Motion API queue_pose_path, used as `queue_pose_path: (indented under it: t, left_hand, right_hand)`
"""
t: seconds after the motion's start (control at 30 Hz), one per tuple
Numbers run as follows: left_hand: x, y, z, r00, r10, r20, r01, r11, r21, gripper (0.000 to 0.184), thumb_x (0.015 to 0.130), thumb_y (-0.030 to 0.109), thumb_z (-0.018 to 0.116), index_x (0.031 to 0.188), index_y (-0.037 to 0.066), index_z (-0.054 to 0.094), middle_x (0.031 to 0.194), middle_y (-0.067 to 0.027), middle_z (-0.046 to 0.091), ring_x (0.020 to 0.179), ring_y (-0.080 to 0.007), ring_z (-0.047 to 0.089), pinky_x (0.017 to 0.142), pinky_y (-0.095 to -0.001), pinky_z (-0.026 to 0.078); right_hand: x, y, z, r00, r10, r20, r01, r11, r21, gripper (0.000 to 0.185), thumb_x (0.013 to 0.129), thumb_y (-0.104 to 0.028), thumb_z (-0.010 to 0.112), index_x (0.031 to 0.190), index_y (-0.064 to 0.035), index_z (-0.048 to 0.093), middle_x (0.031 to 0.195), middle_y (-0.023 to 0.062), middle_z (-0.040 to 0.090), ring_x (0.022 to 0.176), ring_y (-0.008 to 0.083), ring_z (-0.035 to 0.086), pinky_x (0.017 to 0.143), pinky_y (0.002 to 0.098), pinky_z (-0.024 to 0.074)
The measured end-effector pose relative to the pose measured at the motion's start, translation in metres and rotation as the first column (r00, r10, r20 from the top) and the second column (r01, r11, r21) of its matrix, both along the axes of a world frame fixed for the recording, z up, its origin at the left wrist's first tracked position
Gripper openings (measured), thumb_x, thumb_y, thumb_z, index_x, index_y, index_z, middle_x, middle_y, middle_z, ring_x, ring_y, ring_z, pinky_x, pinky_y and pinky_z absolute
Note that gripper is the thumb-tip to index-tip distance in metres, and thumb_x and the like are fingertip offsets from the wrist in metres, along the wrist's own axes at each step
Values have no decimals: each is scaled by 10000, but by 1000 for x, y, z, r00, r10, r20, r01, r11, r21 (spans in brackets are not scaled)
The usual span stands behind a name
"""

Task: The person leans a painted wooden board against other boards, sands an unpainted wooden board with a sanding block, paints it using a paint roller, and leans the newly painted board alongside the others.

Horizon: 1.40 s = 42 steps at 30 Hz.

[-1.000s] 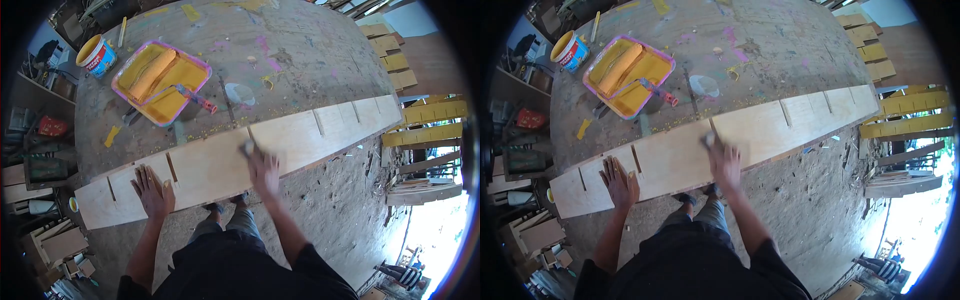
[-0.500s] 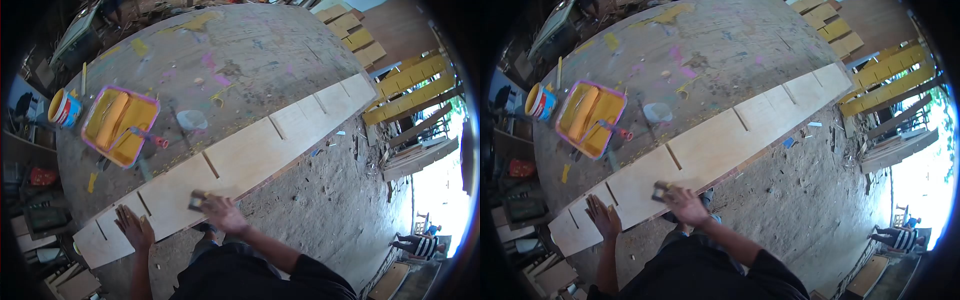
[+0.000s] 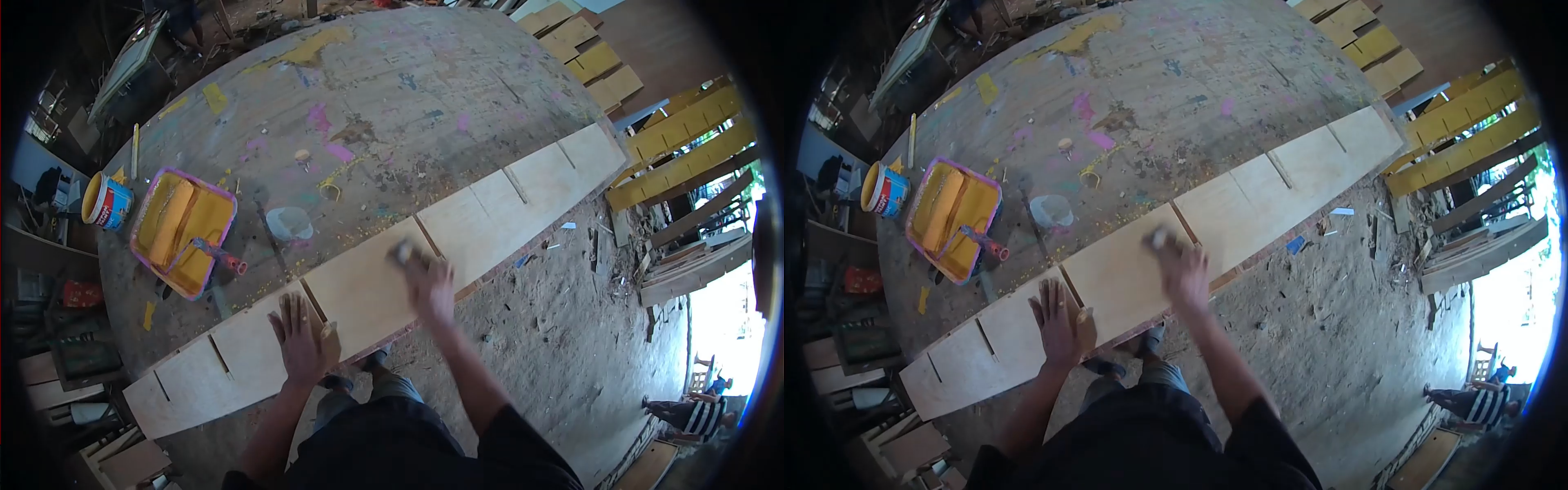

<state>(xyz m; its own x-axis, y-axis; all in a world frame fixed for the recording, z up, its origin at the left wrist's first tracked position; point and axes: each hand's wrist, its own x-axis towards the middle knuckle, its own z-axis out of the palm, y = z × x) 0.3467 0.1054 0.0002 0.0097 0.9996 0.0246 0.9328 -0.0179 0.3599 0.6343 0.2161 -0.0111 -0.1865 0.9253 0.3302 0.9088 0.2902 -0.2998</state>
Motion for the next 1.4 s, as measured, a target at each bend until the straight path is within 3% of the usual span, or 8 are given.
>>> queue_pose_path:
  t: [0.57,0.73,0.93,1.1,1.13,1.2,1.27,1.4]
  left_hand:
    - [11,7,15,999,20,-32,-18,999,49,816,950,323,672,1572,-91,344,1670,-268,325,1595,-453,204,1280,-655,61]
    - [13,8,10,999,36,-28,-34,998,52,799,956,316,661,1569,-91,351,1673,-260,327,1598,-445,202,1283,-647,61]
    - [12,7,9,999,13,-48,-12,1000,26,794,980,353,623,1577,-88,342,1674,-266,319,1602,-446,187,1286,-639,45]
    - [14,9,10,999,23,-29,-21,998,58,784,993,358,616,1578,-85,340,1675,-260,319,1604,-440,183,1285,-640,43]
    - [14,7,10,999,23,-29,-21,998,57,781,998,361,613,1578,-85,340,1675,-260,319,1604,-439,182,1285,-641,41]
    - [15,4,12,999,21,-26,-20,999,45,776,1002,362,607,1578,-85,341,1674,-262,318,1604,-440,182,1284,-643,42]
    - [14,1,11,999,26,-26,-25,998,56,771,1006,363,601,1577,-85,342,1674,-263,318,1603,-442,182,1284,-645,42]
    - [13,5,14,1000,27,-12,-26,996,89,775,1009,384,595,1578,-78,345,1674,-254,323,1600,-439,192,1286,-642,55]
  right_hand:
    - [29,98,27,997,60,-58,-66,992,-104,393,973,-208,645,1356,-122,662,1279,166,610,1082,410,584,931,554,470]
    - [72,-30,42,980,186,69,-183,982,-48,423,963,-172,620,1373,-84,681,1243,211,638,1111,451,576,960,589,468]
    - [49,66,11,987,-158,16,158,979,-125,311,953,-176,648,1248,-93,697,1194,218,626,1134,423,564,970,604,456]
    - [15,-55,9,950,311,-42,-314,945,-97,449,886,-137,664,1333,-103,668,1153,247,608,1213,443,590,1055,649,447]
    - [45,-33,-30,919,279,278,-242,957,-161,509,904,-134,652,1411,-113,613,1111,218,611,1102,435,618,971,596,493]
    - [81,48,1,993,-46,109,35,994,100,474,928,-152,650,1398,-107,607,1080,195,640,1020,376,583,854,548,473]
    - [84,86,23,963,-262,69,260,965,34,449,937,-160,647,1380,-85,629,1066,175,630,1052,371,585,957,565,461]
    - [45,-9,-51,986,-13,168,14,1000,-5,456,913,-116,639,1368,-132,659,1083,184,626,1005,378,605,1136,628,391]
